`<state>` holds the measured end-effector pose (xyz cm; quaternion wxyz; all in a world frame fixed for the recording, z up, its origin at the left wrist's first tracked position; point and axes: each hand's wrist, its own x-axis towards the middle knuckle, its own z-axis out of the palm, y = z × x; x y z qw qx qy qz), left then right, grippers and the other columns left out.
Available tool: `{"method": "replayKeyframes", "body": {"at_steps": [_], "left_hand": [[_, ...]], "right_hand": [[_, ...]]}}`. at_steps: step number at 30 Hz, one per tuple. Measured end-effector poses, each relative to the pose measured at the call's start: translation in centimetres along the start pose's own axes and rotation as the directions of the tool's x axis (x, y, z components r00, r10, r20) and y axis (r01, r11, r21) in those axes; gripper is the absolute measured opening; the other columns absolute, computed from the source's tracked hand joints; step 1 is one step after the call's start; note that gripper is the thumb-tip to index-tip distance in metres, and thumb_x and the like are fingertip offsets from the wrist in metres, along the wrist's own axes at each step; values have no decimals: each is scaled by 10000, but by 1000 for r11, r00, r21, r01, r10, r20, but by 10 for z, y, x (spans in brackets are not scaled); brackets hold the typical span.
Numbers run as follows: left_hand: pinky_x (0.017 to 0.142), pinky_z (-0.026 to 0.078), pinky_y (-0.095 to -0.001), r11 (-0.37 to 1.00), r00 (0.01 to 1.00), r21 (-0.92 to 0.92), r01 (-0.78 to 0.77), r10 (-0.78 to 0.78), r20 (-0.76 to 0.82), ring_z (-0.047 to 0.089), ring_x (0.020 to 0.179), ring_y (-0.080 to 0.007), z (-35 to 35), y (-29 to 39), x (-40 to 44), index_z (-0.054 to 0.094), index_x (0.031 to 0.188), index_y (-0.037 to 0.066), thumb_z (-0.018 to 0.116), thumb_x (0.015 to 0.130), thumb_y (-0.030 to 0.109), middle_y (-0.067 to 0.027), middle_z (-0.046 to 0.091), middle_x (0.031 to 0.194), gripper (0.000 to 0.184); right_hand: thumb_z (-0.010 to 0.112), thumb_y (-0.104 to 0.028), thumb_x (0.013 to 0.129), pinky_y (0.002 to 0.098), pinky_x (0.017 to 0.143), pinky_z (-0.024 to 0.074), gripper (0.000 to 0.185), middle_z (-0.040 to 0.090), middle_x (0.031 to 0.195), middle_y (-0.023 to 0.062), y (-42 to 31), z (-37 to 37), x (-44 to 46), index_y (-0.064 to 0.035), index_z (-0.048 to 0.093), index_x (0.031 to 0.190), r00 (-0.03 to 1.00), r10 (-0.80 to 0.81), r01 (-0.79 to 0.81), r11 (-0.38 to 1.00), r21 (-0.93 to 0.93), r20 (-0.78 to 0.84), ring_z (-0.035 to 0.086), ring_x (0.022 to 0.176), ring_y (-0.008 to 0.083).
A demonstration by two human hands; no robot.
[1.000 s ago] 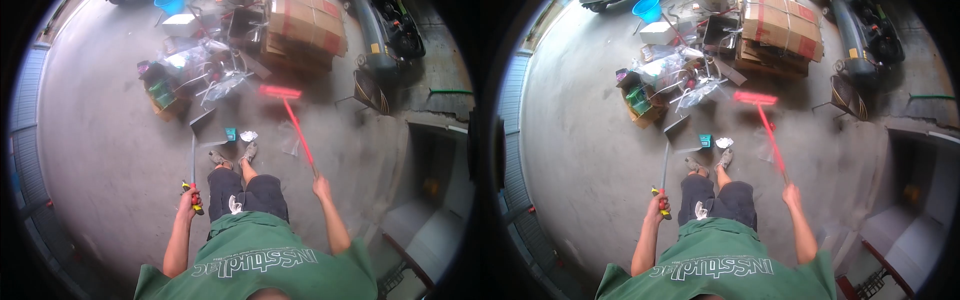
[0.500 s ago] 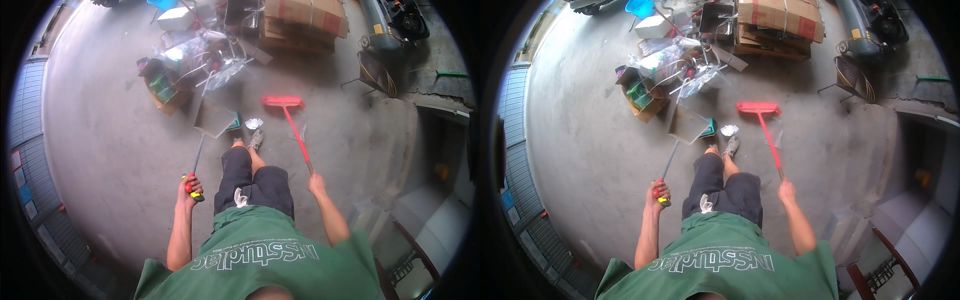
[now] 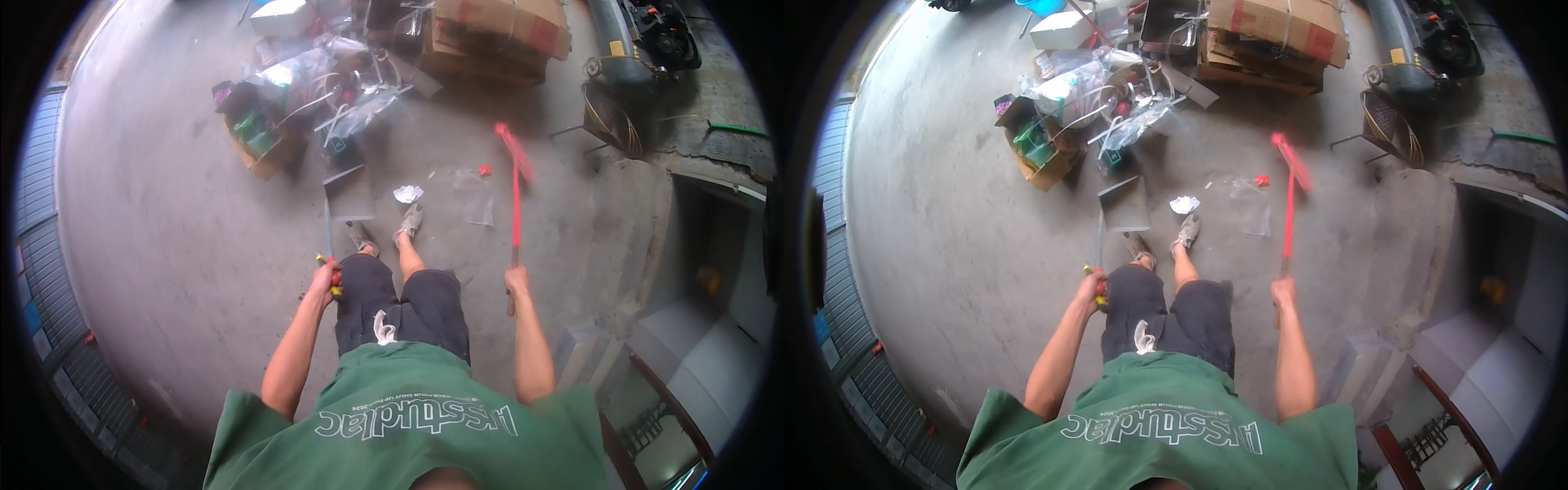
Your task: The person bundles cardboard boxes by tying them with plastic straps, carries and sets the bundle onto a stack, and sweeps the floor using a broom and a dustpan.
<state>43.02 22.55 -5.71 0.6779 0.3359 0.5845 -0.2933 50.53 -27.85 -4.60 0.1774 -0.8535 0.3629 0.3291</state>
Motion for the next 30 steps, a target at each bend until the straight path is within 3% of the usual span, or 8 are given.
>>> {"method": "replayKeyframes", "body": {"at_steps": [2, 6, 10, 13, 17, 24, 26, 30], "left_hand": [[413, 377, -315, 998, 997, 45, -50, 52, -53, 429, 438, -155, 17, 2, 40, 489, 738, 87, 595, 779, 130, -23, 433, 551, 121], [415, 358, -335, 998, 999, 58, -14, 17, -47, 423, 448, -159, 44, 0, 120, 494, 748, 81, 593, 770, 129, -31, 417, 547, 111], [394, 345, -339, 999, 998, 8, 52, -51, -32, 423, 452, -173, 66, -18, 191, 492, 794, 63, 580, 771, 121, -48, 427, 564, 108], [385, 351, -333, 998, 998, 11, 59, -58, -31, 425, 453, -180, 69, -26, 214, 485, 831, 61, 571, 770, 118, -59, 433, 582, 120], [409, 364, -348, 997, 997, -23, 75, -75, -18, 427, 451, -180, 78, -18, 218, 475, 818, 67, 568, 776, 124, -64, 436, 586, 117], [422, 344, -345, 996, 998, 71, 55, -53, -41, 424, 445, -178, 73, 10, 195, 514, 731, 34, 580, 793, 125, -60, 446, 559, 129], [418, 339, -344, 992, 995, 107, 64, -56, -80, 426, 444, -176, 66, 9, 194, 510, 719, 36, 582, 787, 125, -59, 450, 557, 133], [393, 360, -353, 961, 992, 273, 41, -6, -128, 473, 437, -191, 59, 7, 218, 547, 762, 18, 577, 769, 120, -80, 489, 559, 107]], "right_hand": [[513, -240, 905, 434, 605, 507, 304, 666, 820, 201, -14, 34, -4, 3, 583, 1073, 968, 153, -172, 982, 82, 201, 664, 705, 325], [498, -256, 941, 404, 408, 433, 246, 565, 651, 110, 0, 102, -75, -14, 543, 939, 985, -40, 15, 989, 150, 170, 565, 486, 236], [463, -272, 976, 313, 372, 388, 222, 482, 600, 40, -46, 115, -162, -57, 494, 1024, 907, 120, -272, 898, 345, 404, 472, 438, 156], [484, -277, 970, 306, 370, 367, 279, 468, 598, 28, -54, 133, -206, -54, 507, 1137, 888, 98, -246, 927, 283, 450, 440, 432, 137], [518, -273, 959, 298, 385, 357, 354, 449, 613, 0, -47, 134, -237, -59, 495, 1240, 892, 34, -105, 985, 134, 450, 428, 460, 113], [543, -294, 956, 261, 415, 349, 343, 439, 619, -33, -27, 73, -292, -99, 511, 1236, 798, 69, -207, 964, 164, 598, 413, 471, 85], [541, -280, 962, 248, 413, 320, 308, 407, 604, -47, -41, 55, -328, -127, 521, 1228, 846, 128, -295, 921, 255, 518, 393, 469, 69], [530, -293, 972, 244, 409, 286, 300, 368, 591, -58, -50, 49, -352, -144, 519, 1233, 775, 252, -531, 756, 382, 579, 358, 460, 61]]}}
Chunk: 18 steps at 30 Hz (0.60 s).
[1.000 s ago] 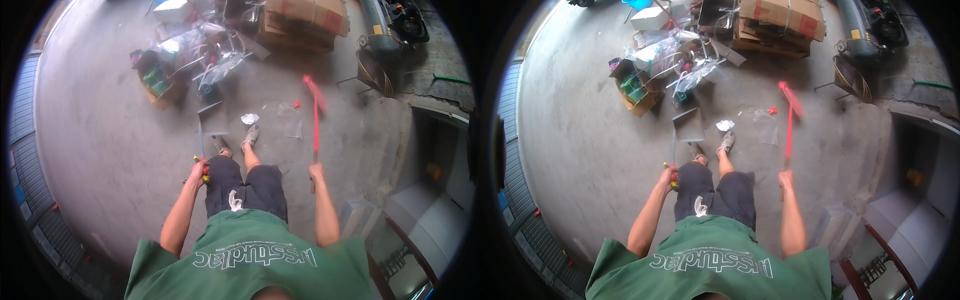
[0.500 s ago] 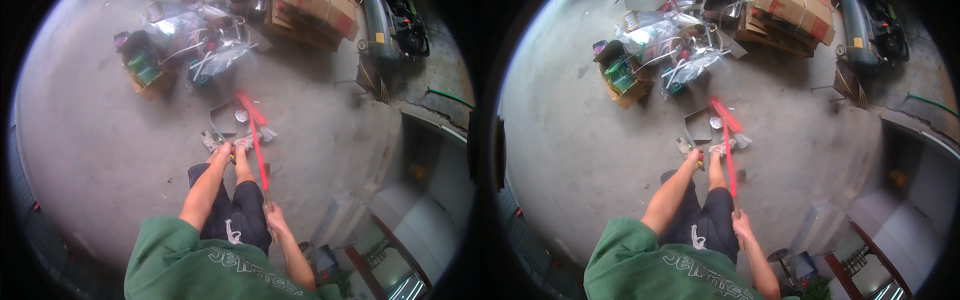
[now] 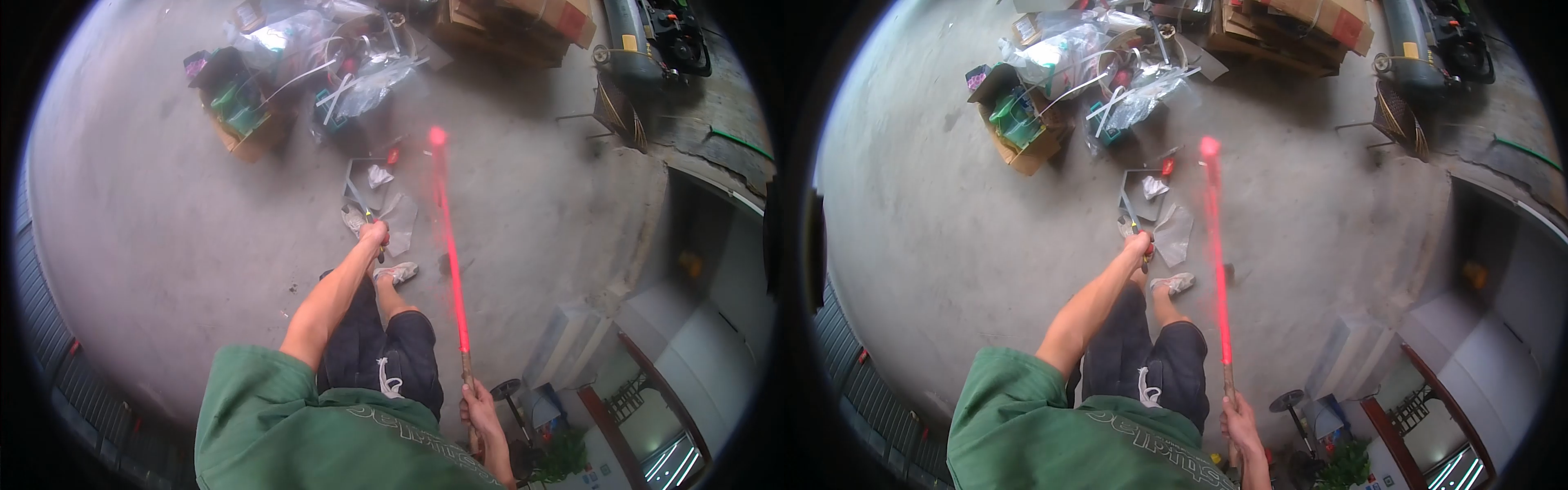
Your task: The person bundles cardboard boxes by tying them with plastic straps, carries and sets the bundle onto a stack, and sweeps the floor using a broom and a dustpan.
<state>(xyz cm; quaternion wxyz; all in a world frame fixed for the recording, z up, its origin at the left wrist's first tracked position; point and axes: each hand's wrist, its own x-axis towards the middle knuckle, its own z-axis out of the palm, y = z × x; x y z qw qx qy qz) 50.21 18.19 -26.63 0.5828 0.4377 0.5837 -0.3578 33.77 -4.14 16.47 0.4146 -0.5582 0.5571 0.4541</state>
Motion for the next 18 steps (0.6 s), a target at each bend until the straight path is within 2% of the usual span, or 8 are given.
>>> {"method": "replayKeyframes", "body": {"at_steps": [2, 3, 5, 7, 8, 12, 15, 18], "left_hand": [[418, 388, -369, 984, 987, 176, -34, 61, -150, 515, 452, -203, 2, 9, -18, 588, 729, -1, 590, 763, 128, -98, 553, 595, 134], [418, 388, -369, 983, 987, 181, -28, 56, -150, 515, 452, -203, 2, 11, -21, 588, 729, -1, 590, 763, 128, -98, 553, 595, 134], [443, 411, -375, 954, 979, 297, -34, 92, -181, 546, 469, -207, -1, 12, -23, 609, 697, -11, 604, 755, 147, -114, 599, 635, 168], [442, 409, -375, 947, 985, 319, -37, 89, -149, 541, 467, -204, -1, 10, -22, 605, 698, -14, 604, 756, 150, -114, 592, 622, 174], [440, 407, -374, 940, 989, 338, -46, 90, -113, 536, 465, -200, 0, 10, -22, 601, 699, -17, 604, 756, 153, -113, 584, 609, 179], [417, 378, -363, 930, 979, 365, -48, 116, -167, 507, 445, -188, -1, 13, -36, 590, 676, -3, 597, 777, 141, -106, 559, 578, 177], [392, 364, -362, 977, 992, 195, -87, 104, -79, 483, 445, -186, -9, 5, -10, 593, 719, 1, 591, 825, 154, -88, 525, 569, 187], [395, 351, -354, 981, 994, 167, -96, 103, -29, 506, 487, -183, -20, 12, -17, 581, 752, 9, 587, 826, 159, -96, 548, 624, 167]], "right_hand": [[511, -326, 981, 228, 399, 256, 317, 311, 580, -67, -14, 6, -7, -164, 497, 1253, 985, 155, -167, 964, 206, 73, 310, 447, 55], [511, -326, 981, 228, 399, 256, 317, 311, 580, -67, -14, 6, 1, -164, 497, 1253, 984, 162, -173, 962, 209, 72, 310, 447, 55], [501, -357, 982, 202, 380, 236, 354, 282, 572, -71, -5, 5, 37, -181, 462, 1286, 936, 185, -302, 858, 415, 300, 286, 438, 43], [486, -350, 988, 173, 362, 226, 359, 274, 567, -73, -4, 21, 84, -196, 438, 1309, 862, 135, -417, 735, 535, 488, 264, 427, 26], [486, -350, 988, 173, 362, 226, 359, 274, 567, -73, -11, 33, 92, -196, 438, 1309, 859, 138, -422, 736, 529, 493, 264, 427, 26], [459, -338, 998, 171, 357, 227, 327, 288, 570, -74, -33, 58, 104, -211, 454, 1299, 827, 77, -414, 753, 512, 557, 256, 417, 18], [445, -324, 1005, 171, 353, 235, 312, 289, 571, -74, -45, 43, 102, -210, 462, 1295, 815, 40, -378, 793, 478, 578, 257, 413, 18], [426, -307, 1013, 174, 350, 239, 297, 286, 569, -74, -69, 15, 103, -204, 476, 1287, 792, 20, -334, 851, 406, 610, 257, 412, 19]]}}
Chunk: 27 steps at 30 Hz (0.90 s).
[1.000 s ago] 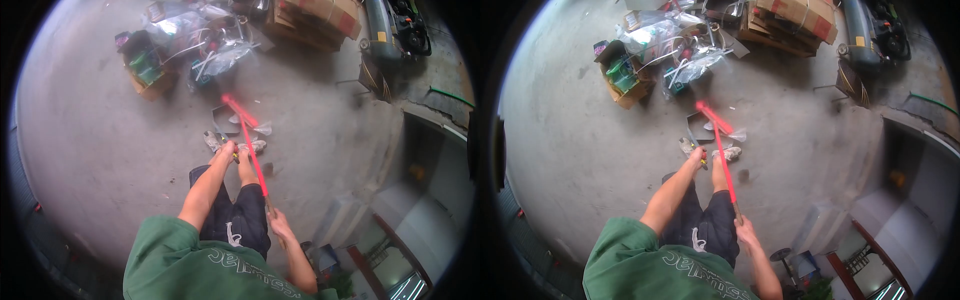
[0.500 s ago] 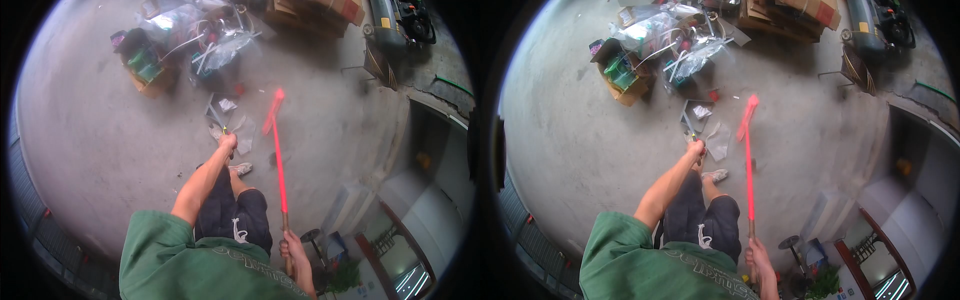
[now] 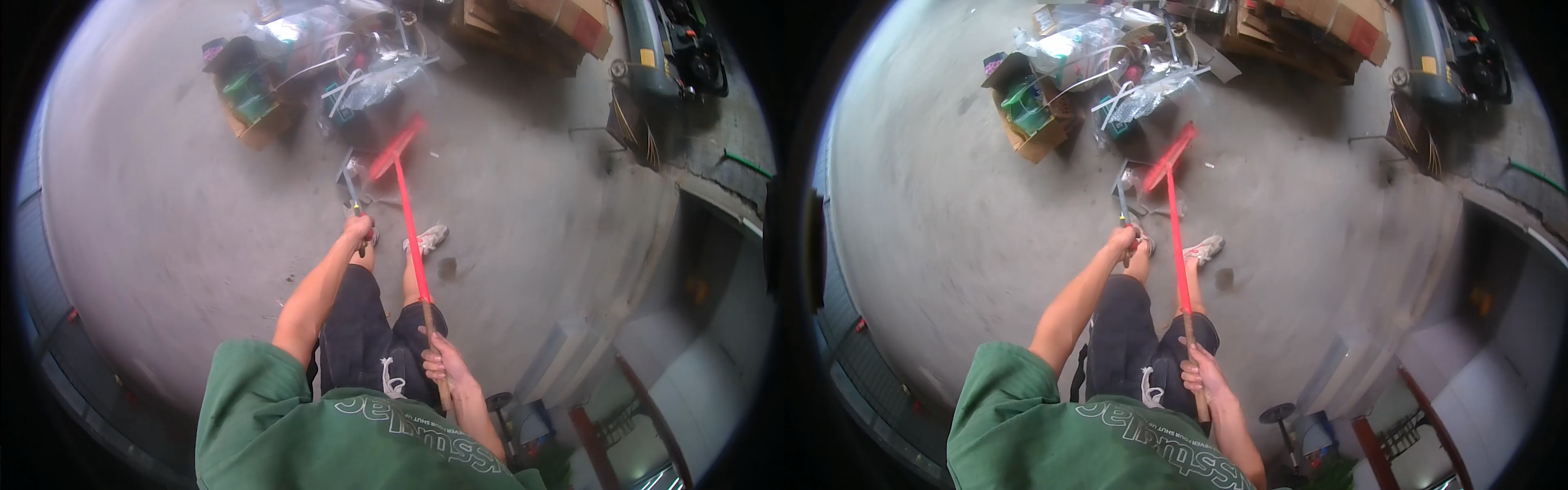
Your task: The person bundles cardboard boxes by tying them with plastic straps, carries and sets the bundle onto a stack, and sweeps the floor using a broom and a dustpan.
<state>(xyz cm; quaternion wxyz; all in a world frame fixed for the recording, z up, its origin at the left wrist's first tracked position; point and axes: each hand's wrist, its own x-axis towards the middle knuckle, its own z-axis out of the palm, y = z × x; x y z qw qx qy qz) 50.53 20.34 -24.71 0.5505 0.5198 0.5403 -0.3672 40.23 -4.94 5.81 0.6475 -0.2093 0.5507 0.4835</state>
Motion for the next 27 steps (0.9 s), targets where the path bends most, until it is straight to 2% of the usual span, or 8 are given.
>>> {"method": "replayKeyframes", "body": {"at_steps": [6, 8, 9, 11, 12, 14, 16, 27], "left_hand": [[403, 333, -323, 969, 998, -243, 52, -45, 37, 404, 463, -151, -16, -3, -43, 538, 745, 47, 584, 793, 154, -38, 445, 592, 126], [400, 332, -312, 920, 994, -379, 98, -69, 89, 400, 458, -146, -15, -17, -47, 510, 742, 68, 580, 793, 150, -21, 425, 577, 119], [395, 340, -289, 886, 992, -446, 125, -102, 73, 389, 442, -131, -9, -28, -34, 480, 732, 94, 574, 796, 145, -2, 398, 551, 125], [383, 313, -285, 790, 985, -590, 167, -103, 141, 359, 421, -128, 0, -46, -7, 460, 705, 104, 576, 788, 135, -3, 390, 541, 146], [372, 285, -281, 675, 971, -702, 227, -106, 212, 329, 400, -125, 7, -56, -2, 441, 677, 114, 579, 780, 125, -4, 381, 531, 172], [385, 292, -277, 593, 963, -760, 267, -133, 235, 330, 414, -119, 17, -55, -12, 425, 682, 130, 596, 767, 124, 0, 379, 538, 192], [407, 313, -278, 413, 972, -884, 218, -169, 161, 363, 444, -118, 30, -55, -16, 438, 709, 130, 610, 752, 120, -1, 397, 561, 177], [422, 353, -277, 265, 974, -938, 223, -88, 207, 394, 448, -134, 58, -66, -15, 469, 735, 101, 612, 754, 96, -14, 431, 564, 144]], "right_hand": [[420, -297, 1018, 184, 380, 228, 347, 281, 578, -75, -80, -28, -93, -162, 458, 1335, 995, -17, -22, 923, -383, -99, 257, 427, 29], [481, -281, 988, 265, 398, 325, 386, 431, 580, 6, -100, -55, -116, -112, 453, 1333, 897, -288, -70, 656, -752, -335, 390, 434, 122], [481, -281, 988, 265, 398, 325, 386, 431, 580, 6, -117, -81, -116, -112, 453, 1333, 899, -292, -68, 643, -763, -326, 390, 434, 122], [528, -229, 951, 392, 448, 434, 397, 556, 623, 91, -149, -132, -97, -54, 446, 1298, 729, -661, 49, -210, -976, 179, 534, 471, 238], [528, -229, 951, 392, 448, 434, 397, 556, 623, 91, -160, -126, -91, -54, 446, 1298, 732, -657, 41, -221, -974, 180, 534, 471, 238], [505, -189, 926, 536, 610, 490, 392, 630, 765, 295, -185, -94, -66, -12, 445, 1272, 674, -719, -220, -416, -882, 171, 621, 682, 472], [490, -189, 922, 548, 660, 491, 434, 620, 781, 320, -187, -108, -23, 9, 404, 1298, 683, -713, -260, -443, -858, 161, 611, 735, 497], [446, -179, 929, 601, 722, 484, 464, 594, 811, 387, -72, -100, -15, 46, 329, 1318, 872, -484, -195, -477, -857, 71, 589, 795, 553]]}}
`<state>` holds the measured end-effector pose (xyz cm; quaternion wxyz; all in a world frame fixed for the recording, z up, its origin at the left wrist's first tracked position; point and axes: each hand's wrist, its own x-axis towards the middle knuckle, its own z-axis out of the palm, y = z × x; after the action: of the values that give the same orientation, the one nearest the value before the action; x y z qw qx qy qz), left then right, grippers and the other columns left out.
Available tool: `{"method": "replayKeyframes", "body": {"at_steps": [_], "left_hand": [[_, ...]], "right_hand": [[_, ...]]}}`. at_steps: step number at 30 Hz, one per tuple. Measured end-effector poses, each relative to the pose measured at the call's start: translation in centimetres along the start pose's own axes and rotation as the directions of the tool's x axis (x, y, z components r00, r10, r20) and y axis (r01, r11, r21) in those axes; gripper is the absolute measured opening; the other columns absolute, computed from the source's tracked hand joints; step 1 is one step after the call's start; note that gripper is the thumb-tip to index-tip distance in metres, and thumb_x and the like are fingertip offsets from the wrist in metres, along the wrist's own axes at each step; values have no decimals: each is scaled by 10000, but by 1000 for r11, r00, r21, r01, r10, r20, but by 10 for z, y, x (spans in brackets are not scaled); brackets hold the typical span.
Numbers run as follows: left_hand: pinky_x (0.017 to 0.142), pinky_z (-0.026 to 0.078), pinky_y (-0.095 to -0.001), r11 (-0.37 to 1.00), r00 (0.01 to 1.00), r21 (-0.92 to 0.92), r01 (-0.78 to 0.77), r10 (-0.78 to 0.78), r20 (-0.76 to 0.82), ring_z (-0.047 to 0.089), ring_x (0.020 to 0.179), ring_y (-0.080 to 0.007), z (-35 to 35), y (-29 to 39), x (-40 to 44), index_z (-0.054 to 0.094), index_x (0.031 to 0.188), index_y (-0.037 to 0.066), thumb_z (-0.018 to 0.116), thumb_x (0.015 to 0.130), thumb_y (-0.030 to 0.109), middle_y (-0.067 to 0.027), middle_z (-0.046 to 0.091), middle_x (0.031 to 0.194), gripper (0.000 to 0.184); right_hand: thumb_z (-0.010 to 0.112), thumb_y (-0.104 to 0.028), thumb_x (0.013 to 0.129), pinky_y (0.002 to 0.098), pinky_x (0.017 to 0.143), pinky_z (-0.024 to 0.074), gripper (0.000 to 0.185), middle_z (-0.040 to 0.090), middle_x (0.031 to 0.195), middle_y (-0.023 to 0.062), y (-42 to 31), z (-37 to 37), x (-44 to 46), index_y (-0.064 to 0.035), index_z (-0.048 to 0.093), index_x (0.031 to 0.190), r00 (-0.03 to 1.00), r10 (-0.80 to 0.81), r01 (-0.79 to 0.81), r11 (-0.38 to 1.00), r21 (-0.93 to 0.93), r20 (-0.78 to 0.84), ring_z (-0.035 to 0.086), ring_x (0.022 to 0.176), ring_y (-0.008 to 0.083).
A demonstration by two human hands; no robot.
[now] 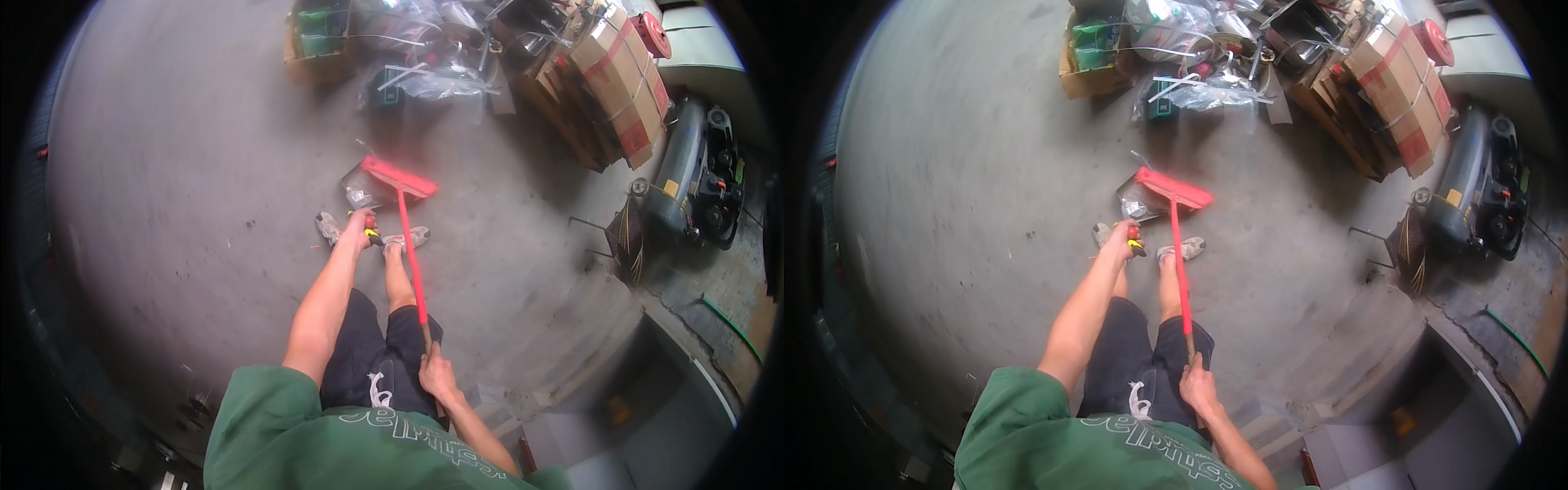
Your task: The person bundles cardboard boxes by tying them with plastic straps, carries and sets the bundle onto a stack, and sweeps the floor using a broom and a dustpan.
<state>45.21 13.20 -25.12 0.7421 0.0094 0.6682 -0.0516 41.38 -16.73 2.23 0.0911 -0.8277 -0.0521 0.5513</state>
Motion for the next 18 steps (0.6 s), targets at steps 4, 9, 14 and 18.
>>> {"method": "replayKeyframes", "body": {"at_steps": [4, 9, 14, 18], "left_hand": [[414, 357, -293, 997, 998, 67, 23, -27, 61, 391, 443, -160, -5, 9, 8, 463, 774, 96, 583, 770, 135, -28, 411, 567, 126], [411, 373, -288, 998, 996, 63, -8, 3, 91, 385, 452, -165, -14, 8, -33, 474, 774, 87, 582, 749, 109, -50, 420, 602, 113], [412, 362, -265, 988, 982, -19, -152, 154, 107, 416, 477, -112, -17, -13, -149, 475, 781, 128, 610, 798, 126, 9, 444, 621, 136], [437, 359, -252, 954, 945, 14, -299, 294, 145, 406, 482, -91, 13, -52, -283, 503, 837, 144, 571, 822, 118, 36, 428, 625, 75]], "right_hand": [[448, -190, 929, 585, 751, 485, 486, 598, 836, 381, -15, 6, -4, 43, 318, 1335, 996, 7, -5, 1000, -22, 86, 578, 819, 562], [467, -183, 924, 586, 627, 494, 517, 597, 687, 324, 21, 27, -22, 72, 291, 1338, 993, -106, 111, 988, -110, 50, 603, 664, 508], [502, -208, 918, 579, 608, 487, 545, 591, 642, 291, 46, -14, -92, -13, 298, 1385, 998, -67, 68, 978, -197, 16, 604, 633, 483], [519, -243, 915, 578, 616, 484, 555, 603, 656, 280, 87, -33, -133, -55, 316, 1396, 998, -61, 56, 981, -185, -20, 603, 632, 483]]}}
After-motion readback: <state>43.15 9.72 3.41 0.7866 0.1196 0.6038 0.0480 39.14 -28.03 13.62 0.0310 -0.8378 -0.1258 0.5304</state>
